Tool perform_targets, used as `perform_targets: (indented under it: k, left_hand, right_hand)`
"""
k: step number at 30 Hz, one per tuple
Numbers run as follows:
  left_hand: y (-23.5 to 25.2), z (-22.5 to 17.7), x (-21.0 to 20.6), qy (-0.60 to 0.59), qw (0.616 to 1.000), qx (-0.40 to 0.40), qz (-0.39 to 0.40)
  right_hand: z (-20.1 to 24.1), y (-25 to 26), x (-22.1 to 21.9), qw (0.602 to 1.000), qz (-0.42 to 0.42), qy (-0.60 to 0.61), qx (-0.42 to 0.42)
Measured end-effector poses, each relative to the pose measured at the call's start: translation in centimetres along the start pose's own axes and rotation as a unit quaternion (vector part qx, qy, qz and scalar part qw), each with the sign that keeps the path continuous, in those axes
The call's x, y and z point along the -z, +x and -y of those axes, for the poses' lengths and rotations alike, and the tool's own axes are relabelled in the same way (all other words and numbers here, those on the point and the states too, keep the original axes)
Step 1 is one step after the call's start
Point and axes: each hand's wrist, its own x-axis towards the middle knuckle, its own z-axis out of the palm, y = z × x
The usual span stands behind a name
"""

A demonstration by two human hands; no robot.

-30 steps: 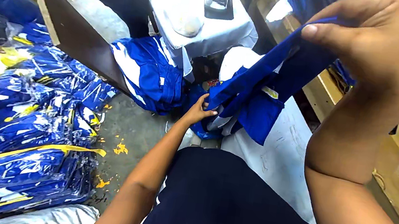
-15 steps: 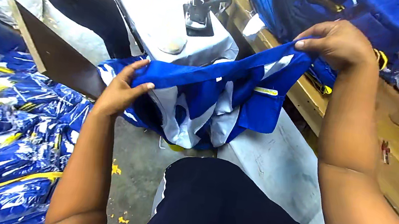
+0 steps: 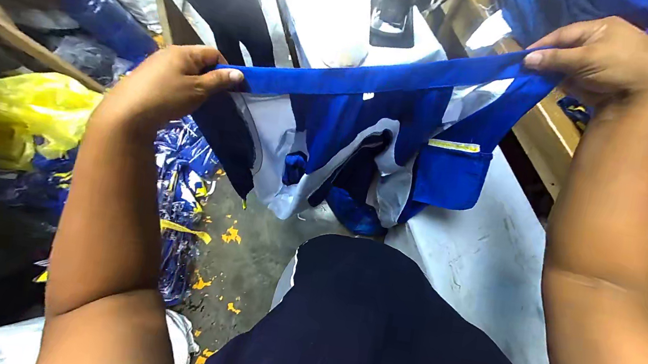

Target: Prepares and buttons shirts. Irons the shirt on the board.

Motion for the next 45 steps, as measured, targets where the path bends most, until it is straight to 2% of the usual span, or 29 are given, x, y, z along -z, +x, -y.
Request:
perform_targets:
  k: [5,11,14,16,17,21,23,26,30,34,36,41,43,45]
  left_hand:
    - [-2.1,1.1,1.4,0.038,0.998,-0.003,-0.050]
    - [-3.2,3.0,0.3,0.089,0.991,-0.016,-0.099]
    - [-4.2,3.2,-0.4,0.080,0.990,0.024,-0.112]
    - [-4.7,3.9,-1.0,0.043,0.993,0.064,-0.095]
    - [-4.9,4.4,-1.3,0.030,0.993,0.082,-0.079]
    - [-4.8,6.0,-3.9,0.013,0.993,0.112,-0.034]
    - [-4.6,4.8,-5.1,-0.029,0.989,0.147,-0.001]
    - [-5.0,3.0,-6.6,-0.161,0.972,0.154,0.077]
    - [-6.0,0.7,-7.1,-0.363,0.915,0.146,0.095]
    - [-7.5,0.0,-6.7,-0.447,0.882,0.046,0.146]
    - [-8.0,-0.2,-6.8,-0.420,0.894,-0.007,0.154]
    - [-8.6,-1.8,-7.0,-0.217,0.971,-0.060,0.084]
    - [-8.5,-2.3,-7.2,-0.121,0.985,-0.102,0.062]
    - [-8.2,-2.6,-7.6,-0.035,0.984,-0.168,0.048]
  right_hand:
    - [-0.2,1.0,-2.0,0.998,0.019,0.025,0.048]
    - [1.9,1.3,-5.7,0.999,-0.016,-0.025,0.015]
    - [2.1,0.4,-6.9,0.997,0.027,0.046,0.062]
    - [2.0,0.1,-7.8,0.986,0.072,0.117,0.094]
    - [1.8,0.3,-8.5,0.987,0.073,0.116,0.078]
    - [0.9,2.8,-11.3,0.999,0.005,-0.031,-0.024]
    - [0.9,3.5,-12.6,0.999,-0.010,-0.028,-0.026]
    - [0.6,4.5,-14.1,0.999,-0.031,-0.008,-0.017]
    - [-0.1,5.7,-15.0,0.998,-0.053,0.019,-0.012]
    - [-0.8,6.1,-15.2,0.998,-0.047,0.044,-0.006]
    - [-1.1,6.2,-15.2,0.998,-0.041,0.053,-0.006]
    - [-0.9,6.0,-15.4,0.998,-0.015,0.060,-0.009]
    - [-0.8,5.8,-15.7,0.998,-0.004,0.058,-0.002]
    - [-0.7,5.6,-15.9,0.999,0.025,0.038,0.023]
